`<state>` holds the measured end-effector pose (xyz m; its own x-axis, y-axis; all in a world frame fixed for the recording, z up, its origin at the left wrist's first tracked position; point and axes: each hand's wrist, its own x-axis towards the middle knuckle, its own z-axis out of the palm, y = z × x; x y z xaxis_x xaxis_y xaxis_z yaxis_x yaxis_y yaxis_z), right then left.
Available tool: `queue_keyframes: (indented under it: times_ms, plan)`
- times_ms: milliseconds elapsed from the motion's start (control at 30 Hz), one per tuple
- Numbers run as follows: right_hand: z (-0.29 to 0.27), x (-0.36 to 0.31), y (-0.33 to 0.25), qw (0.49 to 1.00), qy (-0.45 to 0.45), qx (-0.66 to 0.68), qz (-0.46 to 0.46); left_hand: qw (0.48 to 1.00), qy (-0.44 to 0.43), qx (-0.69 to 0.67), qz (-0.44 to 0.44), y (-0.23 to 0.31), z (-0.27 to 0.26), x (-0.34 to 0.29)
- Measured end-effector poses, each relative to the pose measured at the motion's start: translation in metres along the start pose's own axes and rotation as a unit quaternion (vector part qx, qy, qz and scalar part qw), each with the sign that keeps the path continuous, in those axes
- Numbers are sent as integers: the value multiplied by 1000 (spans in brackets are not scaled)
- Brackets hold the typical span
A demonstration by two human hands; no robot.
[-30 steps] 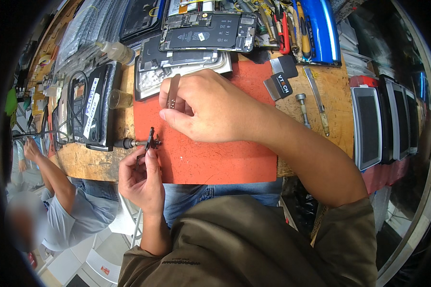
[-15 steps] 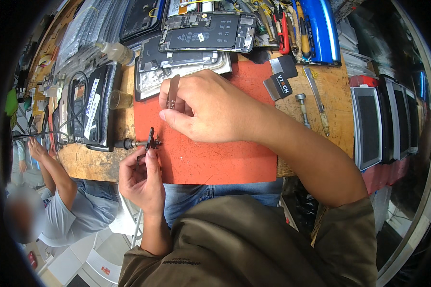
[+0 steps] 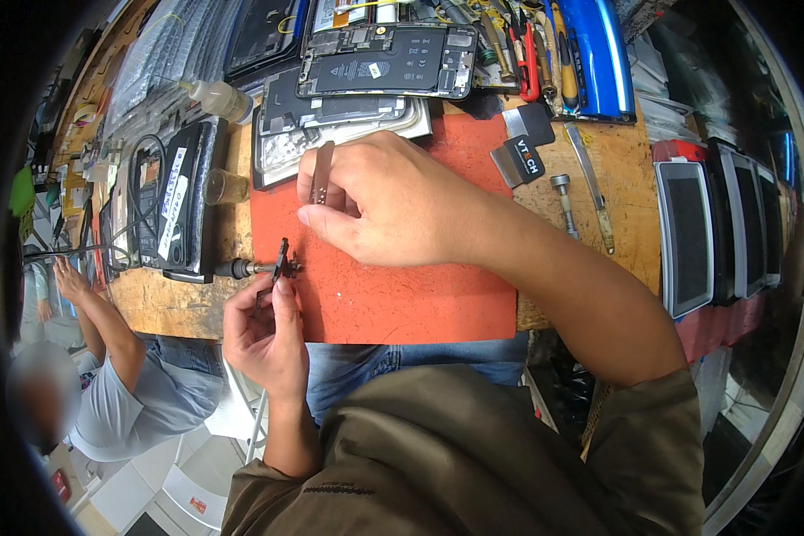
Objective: The person works at a cluttered electronics repair bench, using tweezers and a hot air rework station to manipulate a small black component. They repeatedly heat and adjust the component, then place it on the table and continue handling it with tweezers.
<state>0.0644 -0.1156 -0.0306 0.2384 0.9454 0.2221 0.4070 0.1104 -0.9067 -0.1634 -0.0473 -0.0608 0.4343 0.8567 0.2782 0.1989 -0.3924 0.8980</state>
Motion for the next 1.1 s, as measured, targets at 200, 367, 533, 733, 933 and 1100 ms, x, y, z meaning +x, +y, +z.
queue_keyframes:
  times_ms: [200, 367, 533, 733, 933, 1100]
  plan:
    - [0, -1, -1, 1000, 0, 7, 2, 1000, 2, 4, 2, 0, 0, 0]
    - [0, 0, 0, 1000, 4, 2, -7, 1000, -3, 6, 0, 0, -1, 0]
    - [0, 0, 0, 1000, 0, 1, -1, 1000, -6, -12, -11, 0, -1, 1]
    - [-1, 0, 0, 1000, 0, -1, -3, 1000, -5, 1, -20, 2, -2, 1]
    - [-1, 0, -1, 1000, -6, -6, 5, 1000, -6, -16, -24, 2, -2, 0]
    - [-1, 0, 0, 1000, -2, 0, 2, 1000, -3, -6, -14, 1, -1, 1]
